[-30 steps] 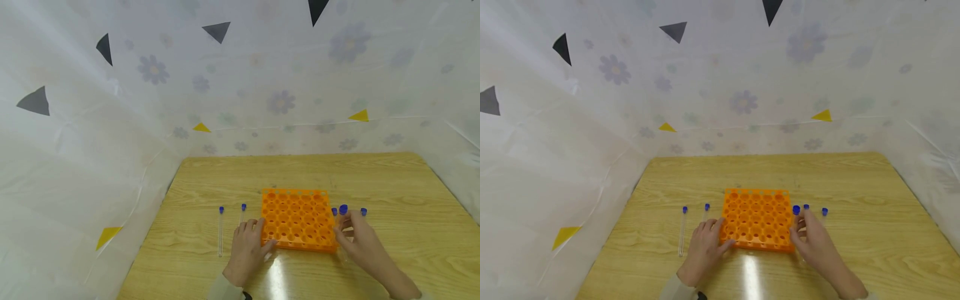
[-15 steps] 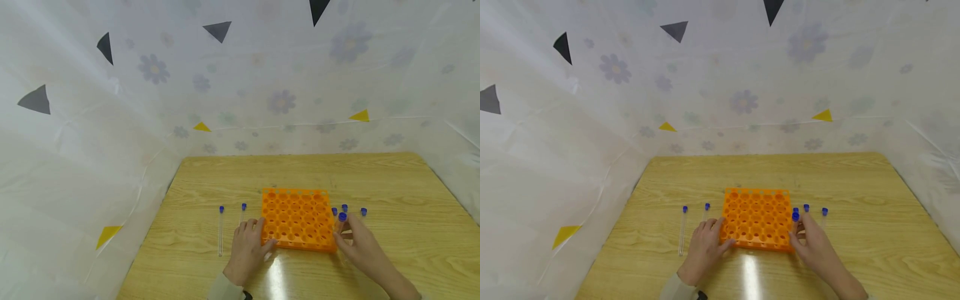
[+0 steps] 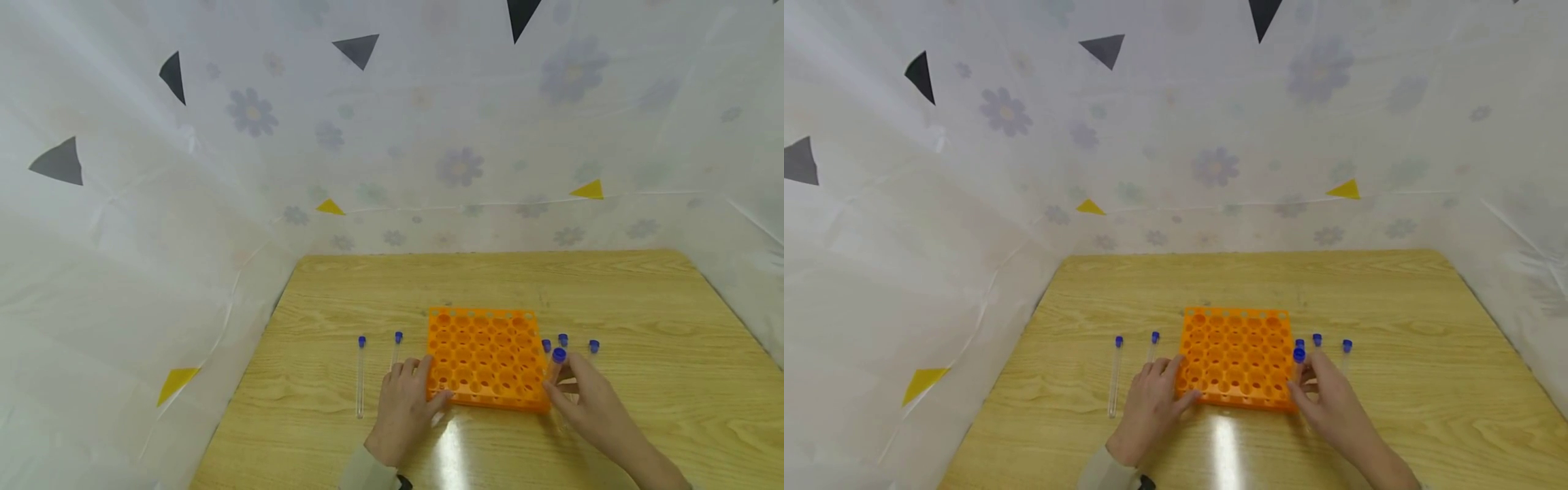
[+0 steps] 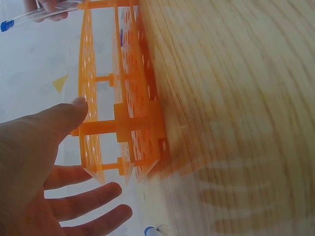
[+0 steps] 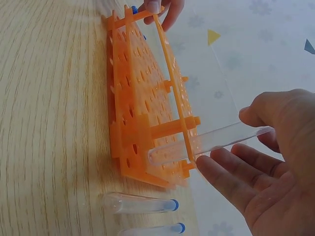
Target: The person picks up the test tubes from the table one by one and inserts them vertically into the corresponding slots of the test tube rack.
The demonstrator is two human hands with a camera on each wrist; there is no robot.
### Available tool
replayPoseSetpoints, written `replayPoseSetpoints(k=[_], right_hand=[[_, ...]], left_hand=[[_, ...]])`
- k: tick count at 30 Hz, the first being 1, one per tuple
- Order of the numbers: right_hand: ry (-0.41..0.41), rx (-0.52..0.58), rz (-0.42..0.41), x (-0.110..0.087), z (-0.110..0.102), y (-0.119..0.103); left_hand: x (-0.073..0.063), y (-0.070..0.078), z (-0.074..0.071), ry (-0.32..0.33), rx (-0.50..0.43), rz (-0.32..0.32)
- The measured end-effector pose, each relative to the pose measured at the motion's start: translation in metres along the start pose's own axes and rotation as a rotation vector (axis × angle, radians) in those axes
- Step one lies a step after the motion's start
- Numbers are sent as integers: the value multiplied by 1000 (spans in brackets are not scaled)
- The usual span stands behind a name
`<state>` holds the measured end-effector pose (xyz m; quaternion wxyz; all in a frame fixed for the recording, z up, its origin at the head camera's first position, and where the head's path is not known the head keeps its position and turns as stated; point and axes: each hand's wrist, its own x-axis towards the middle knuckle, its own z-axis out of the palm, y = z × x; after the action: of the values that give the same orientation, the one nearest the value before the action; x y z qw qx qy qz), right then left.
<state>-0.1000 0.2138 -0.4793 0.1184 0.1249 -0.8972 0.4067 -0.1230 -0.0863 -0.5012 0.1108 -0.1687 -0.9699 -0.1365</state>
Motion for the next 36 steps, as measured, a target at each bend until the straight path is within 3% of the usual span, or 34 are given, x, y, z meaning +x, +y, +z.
replayPoseSetpoints(k=[14, 24, 36], right_hand=[[39, -12, -131, -7, -3, 7], [103, -107, 39, -2, -14, 19], [138, -185, 121, 0, -17, 34]], left_hand=[[-1, 0, -1, 56, 26, 46], [0, 0, -1, 45, 10, 38], [0, 0, -1, 7, 2, 21]])
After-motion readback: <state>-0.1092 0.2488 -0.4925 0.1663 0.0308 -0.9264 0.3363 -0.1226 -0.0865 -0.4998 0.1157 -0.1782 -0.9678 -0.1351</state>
